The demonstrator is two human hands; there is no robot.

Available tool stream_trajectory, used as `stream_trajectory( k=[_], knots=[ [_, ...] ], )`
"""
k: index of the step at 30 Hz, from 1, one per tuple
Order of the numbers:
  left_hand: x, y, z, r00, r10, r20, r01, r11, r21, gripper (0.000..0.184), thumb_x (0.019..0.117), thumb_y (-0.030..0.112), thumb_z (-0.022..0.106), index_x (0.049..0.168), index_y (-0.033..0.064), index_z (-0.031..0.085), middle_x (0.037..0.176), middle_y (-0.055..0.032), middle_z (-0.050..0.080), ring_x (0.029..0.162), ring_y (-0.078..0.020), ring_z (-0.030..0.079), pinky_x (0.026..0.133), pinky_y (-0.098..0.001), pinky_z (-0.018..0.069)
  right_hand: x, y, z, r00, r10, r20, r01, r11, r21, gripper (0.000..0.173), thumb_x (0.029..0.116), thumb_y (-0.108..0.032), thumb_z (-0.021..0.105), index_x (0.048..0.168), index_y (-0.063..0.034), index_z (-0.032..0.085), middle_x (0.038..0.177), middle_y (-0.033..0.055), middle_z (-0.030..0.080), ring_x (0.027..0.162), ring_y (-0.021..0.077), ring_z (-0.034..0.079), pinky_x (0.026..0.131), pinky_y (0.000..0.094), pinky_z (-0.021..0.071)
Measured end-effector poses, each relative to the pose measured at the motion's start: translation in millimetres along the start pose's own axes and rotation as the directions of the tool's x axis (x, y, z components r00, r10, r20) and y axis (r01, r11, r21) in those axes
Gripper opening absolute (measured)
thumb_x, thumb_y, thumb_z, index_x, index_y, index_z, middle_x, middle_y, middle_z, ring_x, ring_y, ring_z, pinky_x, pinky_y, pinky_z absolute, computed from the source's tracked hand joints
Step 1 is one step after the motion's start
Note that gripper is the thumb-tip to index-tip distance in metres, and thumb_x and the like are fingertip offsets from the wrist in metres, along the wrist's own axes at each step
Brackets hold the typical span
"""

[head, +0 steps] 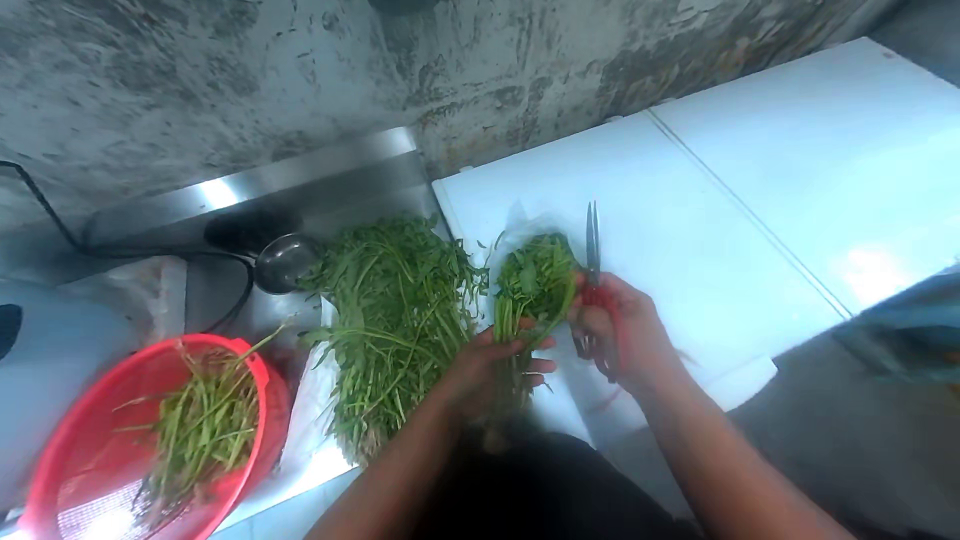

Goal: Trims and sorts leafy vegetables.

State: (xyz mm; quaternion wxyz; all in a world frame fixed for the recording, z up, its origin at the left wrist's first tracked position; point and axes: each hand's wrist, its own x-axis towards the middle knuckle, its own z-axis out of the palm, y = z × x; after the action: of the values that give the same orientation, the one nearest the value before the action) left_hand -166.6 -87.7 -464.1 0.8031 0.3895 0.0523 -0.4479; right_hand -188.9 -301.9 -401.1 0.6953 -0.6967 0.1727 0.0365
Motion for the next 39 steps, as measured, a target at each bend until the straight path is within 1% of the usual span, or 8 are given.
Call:
stream_trajectory(
  k=[6,14,20,23,26,29,32,39],
  knots=[
    [4.2,-2.3,-4.6,1.0,0.019,0.001,-0.019,1.0,0.008,0.042,0.11,0.019,0.036,0.152,0.0135,0.041,0.122,-0.0221,0.068,0.103,-0.034,0.071,0.094,-0.0476,0.0576,-17.2,-14.6,-9.0,0.997,0.003,0.083,-0.012,0.994,0.106,0.037,0.0873,-0.001,0.063,0.122,-0.0122,0.066,0.081,0.0125,0.062,0.052,0.0185,0.058,0.043,0.0306,0.0525],
    [12.6,-13.3,5.4,0.99,0.124,-0.06,-0.116,0.985,0.126,0.038,0.1065,0.011,0.048,0.144,0.0057,0.048,0.125,-0.0131,0.066,0.116,-0.0249,0.064,0.105,-0.0442,0.0511,-5.7,3.5,18.4,0.977,0.206,-0.058,-0.19,0.959,0.212,0.032,0.0922,0.001,0.063,0.123,-0.0057,0.064,0.076,0.0117,0.065,0.051,0.0145,0.058,0.042,0.0264,0.049],
    [8.8,-6.2,9.5,0.998,0.068,0.01,-0.068,0.974,0.216,0.037,0.1072,0.012,0.048,0.144,0.0093,0.043,0.098,-0.01,0.065,0.083,-0.0213,0.069,0.078,-0.0383,0.0617,4.4,11.7,16.7,0.976,0.213,-0.049,-0.203,0.968,0.15,0.028,0.0943,0.0,0.063,0.121,-0.0063,0.064,0.078,0.0139,0.066,0.052,0.0169,0.058,0.042,0.0273,0.0478],
    [10.9,2.9,10.9,0.998,0.055,-0.034,-0.038,0.927,0.372,0.043,0.1017,0.012,0.058,0.141,0.0113,0.041,0.076,-0.0047,0.057,0.056,-0.012,0.057,0.056,-0.0273,0.054,5.1,20.4,8.2,0.98,0.199,-0.022,-0.197,0.978,0.063,0.03,0.0958,-0.003,0.064,0.126,-0.007,0.063,0.081,0.0139,0.067,0.055,0.0182,0.061,0.044,0.028,0.0511],
    [13.3,25.8,15.5,0.972,0.093,-0.215,0.066,0.772,0.632,0.061,0.0961,0.017,0.072,0.149,0.0156,0.04,0.083,-0.009,0.062,0.055,-0.0141,0.057,0.051,-0.0281,0.0518,3.3,41.0,-8.7,0.983,0.168,0.073,-0.168,0.986,-0.004,0.031,0.1,-0.014,0.061,0.131,-0.0083,0.058,0.084,0.0117,0.064,0.061,0.0191,0.061,0.054,0.0321,0.0541],
    [16.3,49.1,21.6,0.928,0.175,-0.329,0.175,0.575,0.799,0.07,0.0925,0.022,0.077,0.152,0.0203,0.04,0.111,-0.0152,0.067,0.071,-0.023,0.067,0.062,-0.0402,0.0594,-7.9,52.3,-18.5,0.959,0.155,0.237,-0.135,0.986,-0.101,0.047,0.0945,-0.033,0.065,0.133,-0.0085,0.052,0.091,0.0061,0.062,0.072,0.0167,0.063,0.065,0.0322,0.056],
    [20.0,64.6,34.6,0.911,0.241,-0.336,0.234,0.368,0.9,0.081,0.0908,0.022,0.078,0.157,0.0246,0.032,0.122,-0.0186,0.066,0.091,-0.0313,0.071,0.077,-0.0525,0.0606,-15.1,49.8,-19.9,0.91,0.193,0.368,-0.098,0.96,-0.262,0.064,0.0883,-0.053,0.071,0.135,-0.0143,0.05,0.088,-0.0017,0.059,0.069,0.0094,0.056,0.06,0.0266,0.0487],
    [45.7,69.8,75.1,0.939,0.147,-0.311,0.326,-0.087,0.941,0.111,0.0894,0.026,0.077,0.166,0.022,-0.003,0.115,-0.0205,0.068,0.102,-0.0366,0.069,0.088,-0.0586,0.0564,-0.8,43.0,-10.9,0.863,0.251,0.439,-0.113,0.942,-0.316,0.067,0.0881,-0.06,0.07,0.136,-0.017,0.049,0.093,0.0006,0.057,0.075,0.011,0.056,0.067,0.0315,0.0509]
  ],
)
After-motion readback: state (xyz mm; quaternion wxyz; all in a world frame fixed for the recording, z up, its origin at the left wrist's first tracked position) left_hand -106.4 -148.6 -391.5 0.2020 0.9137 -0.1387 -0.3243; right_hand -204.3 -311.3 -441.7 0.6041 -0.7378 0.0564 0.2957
